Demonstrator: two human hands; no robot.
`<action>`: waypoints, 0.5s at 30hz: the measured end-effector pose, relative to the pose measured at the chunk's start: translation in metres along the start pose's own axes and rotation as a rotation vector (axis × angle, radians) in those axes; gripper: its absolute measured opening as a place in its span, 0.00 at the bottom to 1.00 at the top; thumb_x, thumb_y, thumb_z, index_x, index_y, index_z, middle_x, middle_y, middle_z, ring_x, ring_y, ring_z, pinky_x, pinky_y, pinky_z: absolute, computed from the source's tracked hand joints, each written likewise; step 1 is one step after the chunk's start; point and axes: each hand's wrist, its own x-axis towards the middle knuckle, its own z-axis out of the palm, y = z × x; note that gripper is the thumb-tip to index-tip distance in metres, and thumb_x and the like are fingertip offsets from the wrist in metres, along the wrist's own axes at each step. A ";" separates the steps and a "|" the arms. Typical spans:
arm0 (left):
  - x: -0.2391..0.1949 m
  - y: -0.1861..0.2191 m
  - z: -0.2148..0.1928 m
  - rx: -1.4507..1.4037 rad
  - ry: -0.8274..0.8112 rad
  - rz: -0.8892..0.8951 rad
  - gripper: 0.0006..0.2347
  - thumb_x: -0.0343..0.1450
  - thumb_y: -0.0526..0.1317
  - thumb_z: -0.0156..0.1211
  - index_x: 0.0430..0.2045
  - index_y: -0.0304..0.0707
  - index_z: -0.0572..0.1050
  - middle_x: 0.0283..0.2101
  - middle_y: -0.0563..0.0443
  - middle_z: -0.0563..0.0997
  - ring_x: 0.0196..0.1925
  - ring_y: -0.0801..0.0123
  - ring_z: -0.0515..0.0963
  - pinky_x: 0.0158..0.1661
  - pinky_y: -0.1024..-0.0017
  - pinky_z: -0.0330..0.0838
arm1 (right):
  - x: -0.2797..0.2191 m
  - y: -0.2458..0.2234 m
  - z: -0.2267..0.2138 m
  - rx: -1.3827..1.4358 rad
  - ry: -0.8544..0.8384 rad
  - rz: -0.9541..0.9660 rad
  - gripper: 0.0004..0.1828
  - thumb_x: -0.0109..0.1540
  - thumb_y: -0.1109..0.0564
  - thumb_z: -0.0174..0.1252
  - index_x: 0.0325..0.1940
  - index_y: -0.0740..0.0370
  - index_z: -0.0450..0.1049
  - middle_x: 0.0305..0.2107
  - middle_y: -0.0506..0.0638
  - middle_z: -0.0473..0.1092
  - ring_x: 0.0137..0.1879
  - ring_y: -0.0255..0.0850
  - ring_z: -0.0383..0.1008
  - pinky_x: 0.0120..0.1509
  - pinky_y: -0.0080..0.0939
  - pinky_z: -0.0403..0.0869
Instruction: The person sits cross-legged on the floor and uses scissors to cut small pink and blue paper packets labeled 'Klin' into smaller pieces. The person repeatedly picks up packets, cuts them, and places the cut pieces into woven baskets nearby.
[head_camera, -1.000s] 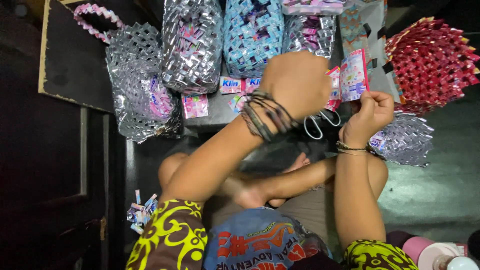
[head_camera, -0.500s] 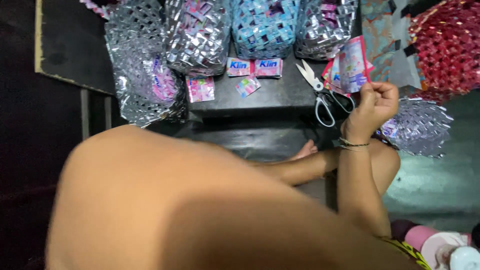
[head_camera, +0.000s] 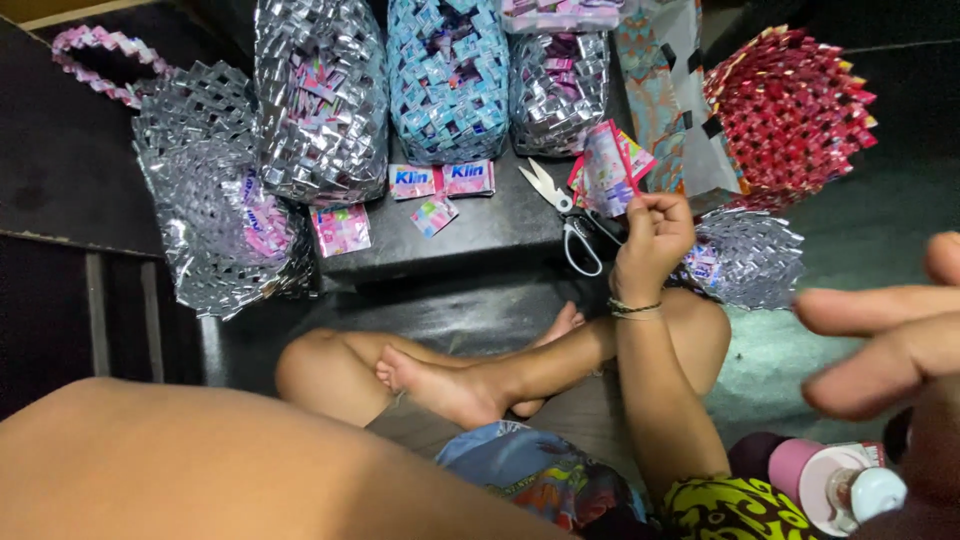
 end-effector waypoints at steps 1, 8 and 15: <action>0.000 -0.003 -0.004 0.010 0.003 0.003 0.08 0.65 0.38 0.56 0.13 0.50 0.79 0.16 0.57 0.75 0.21 0.64 0.79 0.25 0.62 0.73 | -0.001 0.009 -0.001 -0.003 -0.001 -0.006 0.03 0.60 0.64 0.60 0.34 0.60 0.72 0.19 0.39 0.64 0.27 0.21 0.57 0.33 0.23 0.56; -0.016 -0.040 -0.037 0.102 0.010 -0.009 0.07 0.63 0.41 0.60 0.12 0.51 0.81 0.14 0.55 0.78 0.22 0.59 0.82 0.25 0.60 0.75 | -0.003 0.031 0.003 -0.015 -0.069 0.004 0.04 0.60 0.63 0.62 0.36 0.62 0.72 0.20 0.41 0.66 0.27 0.24 0.59 0.34 0.24 0.59; -0.076 -0.095 -0.084 0.263 -0.024 -0.143 0.07 0.62 0.44 0.64 0.12 0.51 0.83 0.13 0.53 0.80 0.22 0.54 0.85 0.26 0.57 0.78 | -0.012 0.046 0.005 -0.118 -0.187 -0.043 0.06 0.63 0.64 0.66 0.38 0.61 0.73 0.24 0.46 0.68 0.29 0.27 0.64 0.35 0.27 0.62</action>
